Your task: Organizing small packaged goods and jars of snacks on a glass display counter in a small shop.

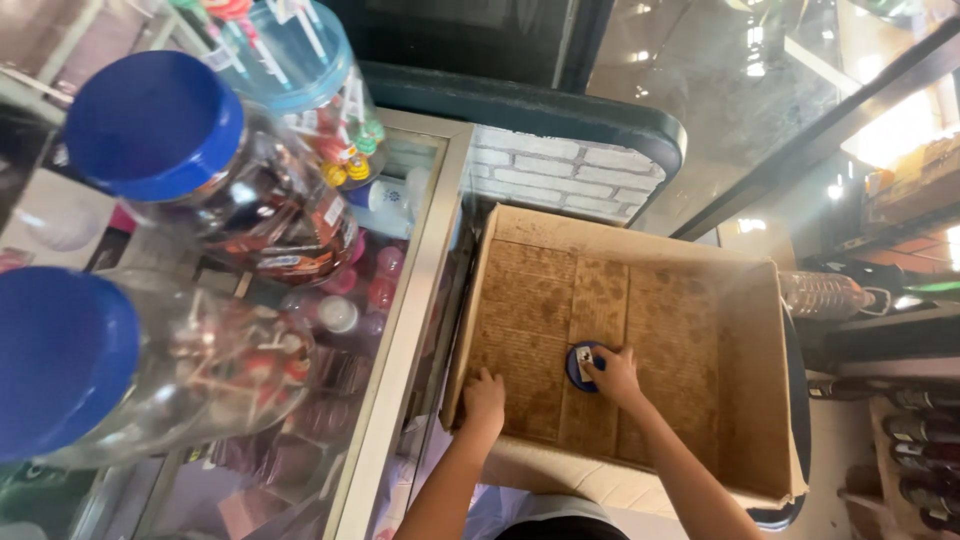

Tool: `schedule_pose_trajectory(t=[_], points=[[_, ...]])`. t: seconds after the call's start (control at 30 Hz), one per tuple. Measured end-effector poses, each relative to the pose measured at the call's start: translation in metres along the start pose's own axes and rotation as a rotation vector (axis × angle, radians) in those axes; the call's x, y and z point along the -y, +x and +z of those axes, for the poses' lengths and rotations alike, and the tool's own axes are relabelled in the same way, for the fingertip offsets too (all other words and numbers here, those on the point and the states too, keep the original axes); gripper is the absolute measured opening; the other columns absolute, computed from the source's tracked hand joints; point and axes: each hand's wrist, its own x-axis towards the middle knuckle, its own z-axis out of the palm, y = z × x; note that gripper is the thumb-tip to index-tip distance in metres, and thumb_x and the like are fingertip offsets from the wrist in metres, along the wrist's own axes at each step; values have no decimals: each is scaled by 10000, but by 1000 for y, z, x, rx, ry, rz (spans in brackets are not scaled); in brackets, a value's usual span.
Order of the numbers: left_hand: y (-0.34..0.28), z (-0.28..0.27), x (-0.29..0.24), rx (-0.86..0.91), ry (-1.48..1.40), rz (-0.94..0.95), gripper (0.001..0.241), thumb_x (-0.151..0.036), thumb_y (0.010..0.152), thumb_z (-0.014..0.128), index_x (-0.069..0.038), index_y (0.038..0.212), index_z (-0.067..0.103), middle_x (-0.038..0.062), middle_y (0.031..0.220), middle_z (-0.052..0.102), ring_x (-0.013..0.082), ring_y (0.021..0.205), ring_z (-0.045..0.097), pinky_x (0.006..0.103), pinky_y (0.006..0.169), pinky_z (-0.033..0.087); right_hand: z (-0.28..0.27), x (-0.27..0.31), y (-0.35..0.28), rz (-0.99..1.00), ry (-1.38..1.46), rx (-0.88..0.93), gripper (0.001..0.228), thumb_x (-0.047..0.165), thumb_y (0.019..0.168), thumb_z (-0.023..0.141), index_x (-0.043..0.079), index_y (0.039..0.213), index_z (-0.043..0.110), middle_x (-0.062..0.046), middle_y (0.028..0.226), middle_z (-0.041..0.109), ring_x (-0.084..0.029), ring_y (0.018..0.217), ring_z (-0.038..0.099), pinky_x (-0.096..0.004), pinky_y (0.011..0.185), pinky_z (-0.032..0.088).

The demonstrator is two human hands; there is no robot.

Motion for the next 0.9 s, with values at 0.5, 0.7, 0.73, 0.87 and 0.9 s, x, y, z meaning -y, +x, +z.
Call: schedule_pose_trajectory(t=[0.5, 0.7, 0.73, 0.87, 0.9], points=[[-153, -151, -8, -249, -836, 336, 322, 33, 833, 619, -82, 1134, 618, 177, 1086, 631, 406, 1066, 609, 494, 870, 486, -31, -10, -24, 40, 542, 185, 324, 336, 837, 813, 24, 927, 812, -73, 791, 791, -141, 746, 678, -293, 690, 529], [-248, -234, 12, -453, -1197, 415, 331, -44, 858, 693, -99, 1175, 613, 114, 1066, 656, 280, 960, 664, 376, 833, 527, -158, 151, -71, -23, 898, 211, 240, 201, 949, 772, -29, 886, 751, -44, 696, 592, -103, 658, 488, -292, 627, 391], [-275, -251, 16, -471, -1198, 403, 331, -44, 858, 693, -99, 1175, 613, 114, 1066, 656, 280, 960, 664, 376, 833, 527, -179, 181, -82, -39, 897, 223, 240, 201, 949, 772, -29, 886, 751, -44, 696, 592, -103, 658, 488, -292, 627, 391], [-367, -296, 34, -531, -1366, 353, 339, -94, 890, 699, -116, 1220, 628, 39, 1107, 647, 172, 915, 653, 305, 778, 546, -231, 282, -106, -153, 1254, 275, 126, 160, 977, 669, 37, 972, 699, -14, 917, 689, -99, 850, 604, -272, 759, 472], [-387, -298, 39, -590, -1411, 405, 325, -95, 911, 695, -105, 1230, 633, 27, 1139, 635, 130, 984, 666, 283, 800, 559, -236, 299, -110, -186, 1329, 282, 105, 143, 1002, 653, 48, 1024, 693, -16, 979, 684, -109, 897, 589, -283, 779, 457]])
